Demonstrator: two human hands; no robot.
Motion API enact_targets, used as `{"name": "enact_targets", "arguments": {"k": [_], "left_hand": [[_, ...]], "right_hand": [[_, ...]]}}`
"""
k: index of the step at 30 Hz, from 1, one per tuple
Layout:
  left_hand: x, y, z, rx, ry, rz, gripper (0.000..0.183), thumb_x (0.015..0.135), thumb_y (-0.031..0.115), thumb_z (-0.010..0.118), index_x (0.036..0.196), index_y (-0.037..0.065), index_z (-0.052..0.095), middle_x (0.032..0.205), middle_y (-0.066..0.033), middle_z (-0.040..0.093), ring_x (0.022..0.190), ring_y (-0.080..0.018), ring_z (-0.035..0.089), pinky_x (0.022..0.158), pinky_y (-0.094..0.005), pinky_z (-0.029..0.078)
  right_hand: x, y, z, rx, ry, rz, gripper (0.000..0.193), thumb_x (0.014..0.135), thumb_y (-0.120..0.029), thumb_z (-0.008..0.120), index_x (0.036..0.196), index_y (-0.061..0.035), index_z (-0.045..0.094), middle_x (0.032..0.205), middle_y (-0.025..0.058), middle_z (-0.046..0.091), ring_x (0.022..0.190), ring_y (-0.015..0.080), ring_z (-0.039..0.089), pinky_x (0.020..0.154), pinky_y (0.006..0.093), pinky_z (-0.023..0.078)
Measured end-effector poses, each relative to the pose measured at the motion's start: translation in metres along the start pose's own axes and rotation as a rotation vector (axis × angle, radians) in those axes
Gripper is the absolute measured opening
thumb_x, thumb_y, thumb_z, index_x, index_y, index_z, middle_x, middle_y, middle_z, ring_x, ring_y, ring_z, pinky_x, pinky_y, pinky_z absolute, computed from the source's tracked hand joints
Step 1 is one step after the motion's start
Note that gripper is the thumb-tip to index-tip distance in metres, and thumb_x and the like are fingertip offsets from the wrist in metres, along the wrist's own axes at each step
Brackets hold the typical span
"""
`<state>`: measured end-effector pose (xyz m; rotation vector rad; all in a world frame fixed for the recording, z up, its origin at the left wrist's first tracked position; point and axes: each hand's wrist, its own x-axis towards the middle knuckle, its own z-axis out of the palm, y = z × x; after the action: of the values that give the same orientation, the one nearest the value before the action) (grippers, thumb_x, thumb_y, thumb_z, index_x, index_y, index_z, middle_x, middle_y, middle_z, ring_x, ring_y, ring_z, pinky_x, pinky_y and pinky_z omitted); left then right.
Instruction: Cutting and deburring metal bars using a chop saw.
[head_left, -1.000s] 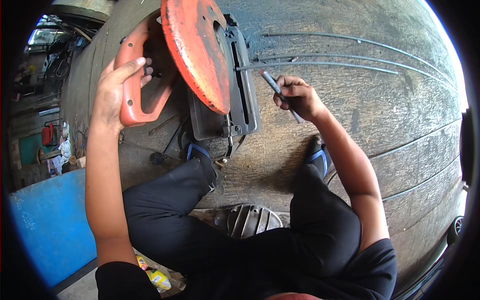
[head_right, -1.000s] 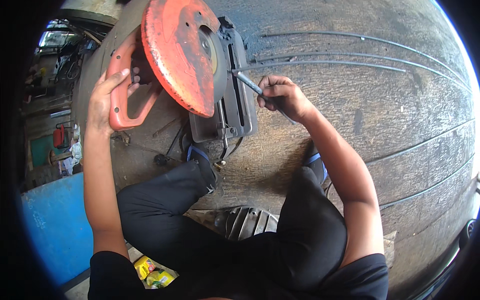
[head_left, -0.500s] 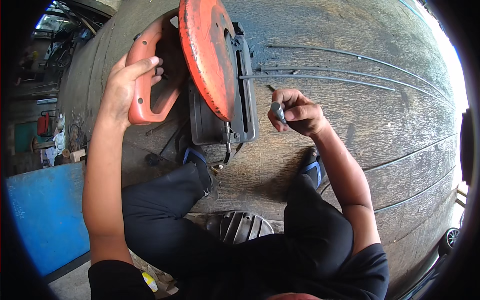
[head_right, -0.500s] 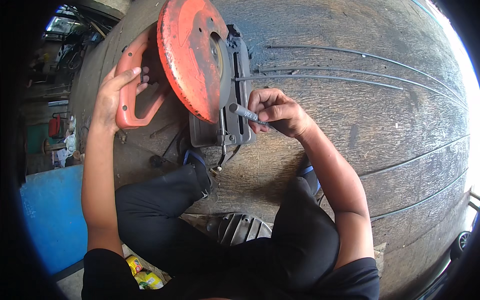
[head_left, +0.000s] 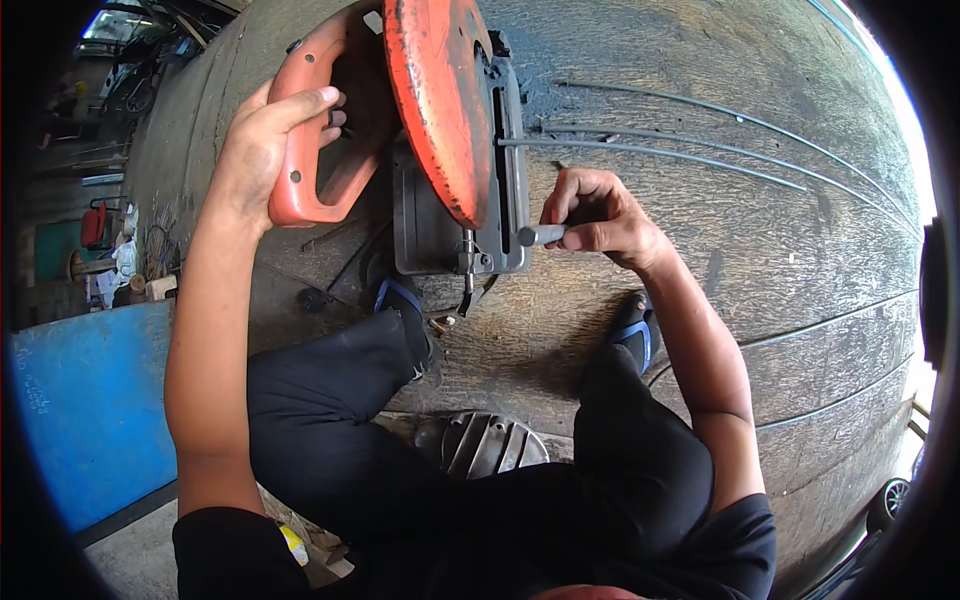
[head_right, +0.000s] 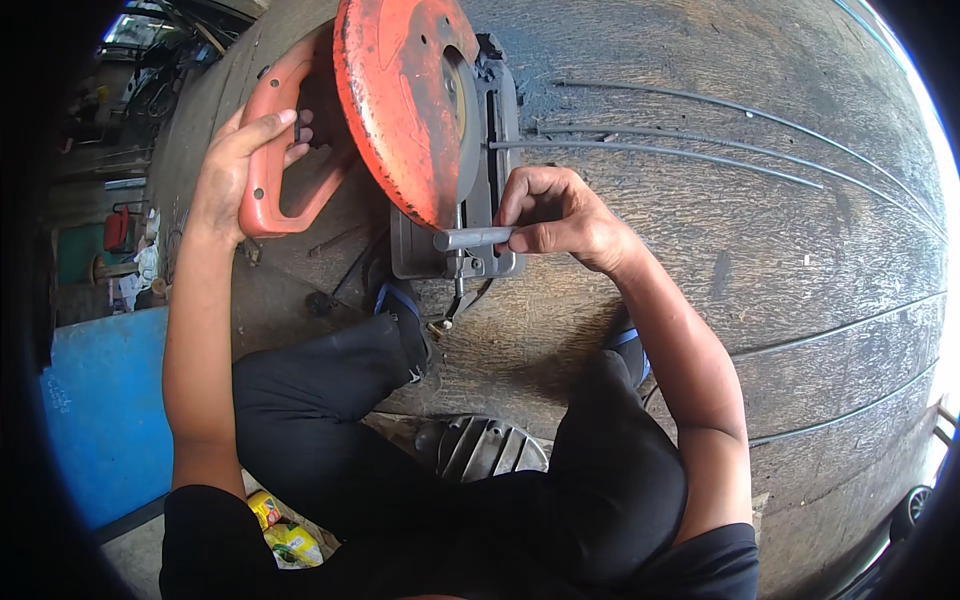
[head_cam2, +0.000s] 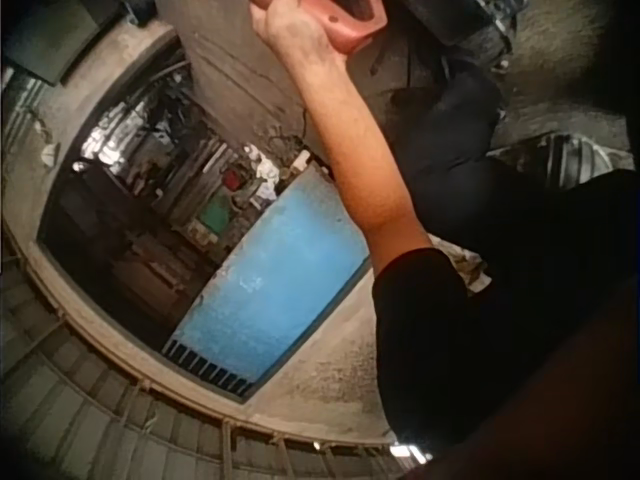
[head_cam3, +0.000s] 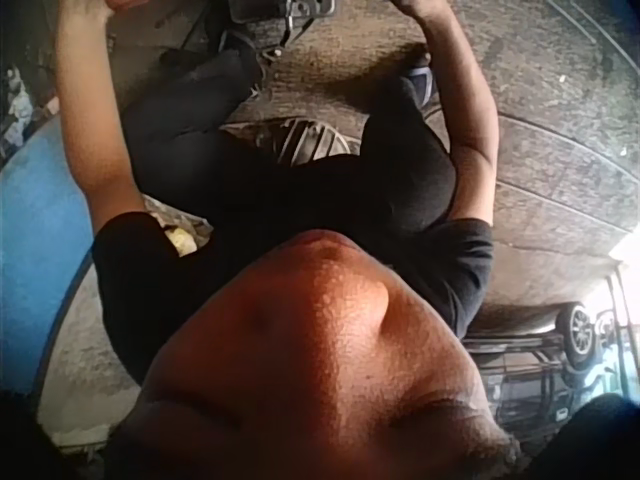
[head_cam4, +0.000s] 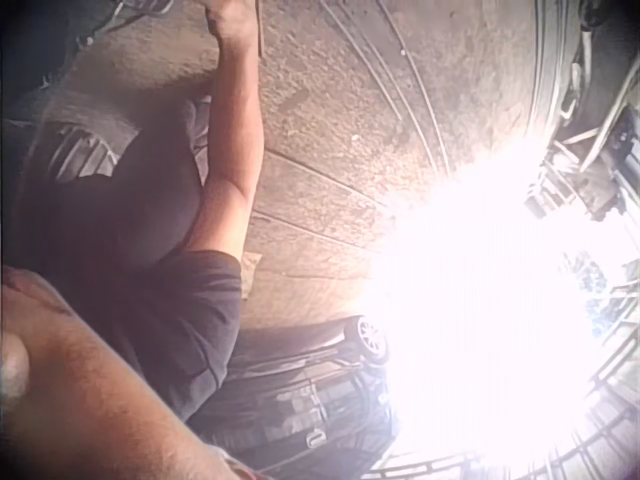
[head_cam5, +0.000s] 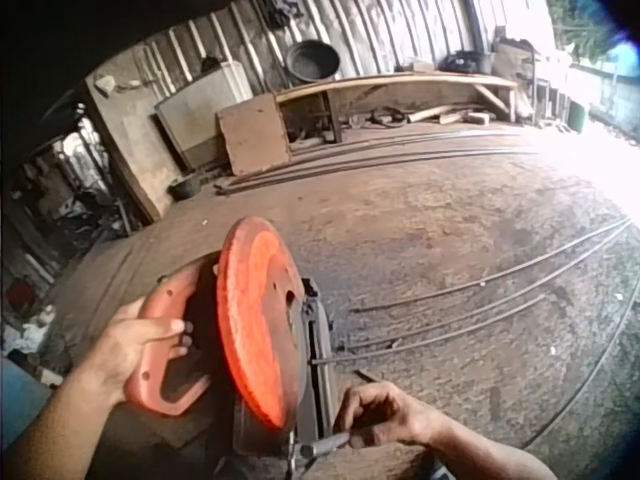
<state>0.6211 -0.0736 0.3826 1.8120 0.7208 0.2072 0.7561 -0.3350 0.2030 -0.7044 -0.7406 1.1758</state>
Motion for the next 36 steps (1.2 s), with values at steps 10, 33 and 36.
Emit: {"name": "enact_targets", "arguments": {"k": [10, 33, 36], "left_hand": [[-0.003, 0.001, 0.004, -0.011, 0.042, 0.007, 0.037, 0.086, 0.016, 0.063, 0.116, -0.004, 0.056, 0.096, -0.0076, 0.061, 0.086, -0.0149, 0.060, 0.080, -0.0292, 0.049], [0.004, -0.002, -0.001, -0.045, 0.042, -0.040, 0.041, 0.088, 0.012, 0.063, 0.123, -0.005, 0.051, 0.102, -0.0138, 0.061, 0.091, -0.0190, 0.061, 0.085, -0.0330, 0.052], [0.004, -0.002, -0.001, -0.048, 0.037, -0.047, 0.041, 0.088, 0.012, 0.063, 0.123, -0.005, 0.050, 0.103, -0.0144, 0.061, 0.091, -0.0193, 0.060, 0.084, -0.0332, 0.052]], "right_hand": [[0.001, 0.029, -0.028, -0.167, 0.251, 0.075, 0.022, 0.079, -0.010, 0.076, 0.096, -0.0012, 0.065, 0.080, 0.0016, 0.065, 0.071, 0.0069, 0.057, 0.064, 0.0219, 0.046], [0.016, 0.104, -0.063, -0.435, 0.462, 0.355, 0.026, 0.091, -0.021, 0.056, 0.096, 0.0008, 0.069, 0.075, 0.0025, 0.063, 0.062, 0.0079, 0.048, 0.055, 0.0240, 0.037], [0.022, 0.108, -0.064, -0.531, 0.476, 0.344, 0.028, 0.087, -0.023, 0.058, 0.091, 0.0014, 0.071, 0.074, 0.0076, 0.066, 0.066, 0.0122, 0.054, 0.061, 0.0290, 0.043]]}}
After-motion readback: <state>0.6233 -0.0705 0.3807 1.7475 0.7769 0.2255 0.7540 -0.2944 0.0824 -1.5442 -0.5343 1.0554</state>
